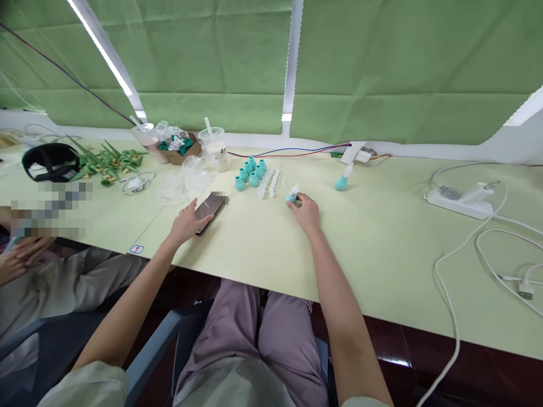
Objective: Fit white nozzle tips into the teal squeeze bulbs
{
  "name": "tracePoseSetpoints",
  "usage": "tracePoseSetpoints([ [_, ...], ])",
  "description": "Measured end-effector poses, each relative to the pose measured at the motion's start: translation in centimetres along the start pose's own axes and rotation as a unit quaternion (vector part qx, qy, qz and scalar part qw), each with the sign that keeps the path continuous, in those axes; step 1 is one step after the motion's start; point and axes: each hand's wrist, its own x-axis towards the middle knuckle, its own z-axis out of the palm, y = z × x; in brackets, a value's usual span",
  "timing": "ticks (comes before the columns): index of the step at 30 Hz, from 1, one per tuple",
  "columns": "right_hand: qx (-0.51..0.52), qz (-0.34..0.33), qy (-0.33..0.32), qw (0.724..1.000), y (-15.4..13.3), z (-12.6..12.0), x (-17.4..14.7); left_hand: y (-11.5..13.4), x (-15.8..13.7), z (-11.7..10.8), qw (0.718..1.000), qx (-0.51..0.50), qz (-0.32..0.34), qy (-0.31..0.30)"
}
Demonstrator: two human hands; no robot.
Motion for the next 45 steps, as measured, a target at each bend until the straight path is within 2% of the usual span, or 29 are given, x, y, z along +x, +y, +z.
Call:
tracePoseSetpoints([
  [3,-0.003,0.002,0.001,1.0,0.1,0.0,-0.1,1.0,0.1,0.9,0.999,0.044,-0.004,-0.004],
  [6,-0.005,-0.002,0.001,1.0,0.1,0.1,-0.1,1.9,0.9,1.3,0.998,0.064,0.002,0.019],
  [13,-0.007,0.008,-0.013,1.0,-0.4,-0.2,-0.2,2.4,2.8,1.3,0.997,0.044,0.009,0.063],
  [21,-0.066,0.012,-0.042,0.997,-1.0,-0.4,-0.4,2.2,7.9,1.6,0.995,0.003,-0.044,0.089],
  [28,-0.02,0.011,-0.044,0.999,-0.9,0.1,0.1,3.0,11.8,2.6,0.989,-0.029,-0.085,0.117],
  [32,0.001,0.018,-0.04,0.999,-0.9,0.2,0.2,3.0,12.6,3.1,0.984,-0.041,-0.098,0.146],
  [42,0.002,0.012,-0.041,0.999,-1.0,0.2,-0.2,2.3,13.3,3.1,0.984,-0.042,-0.091,0.15],
  [45,-0.002,0.014,-0.013,1.0,-1.0,0.3,-0.2,2.2,13.1,3.6,0.984,-0.035,-0.072,0.156],
])
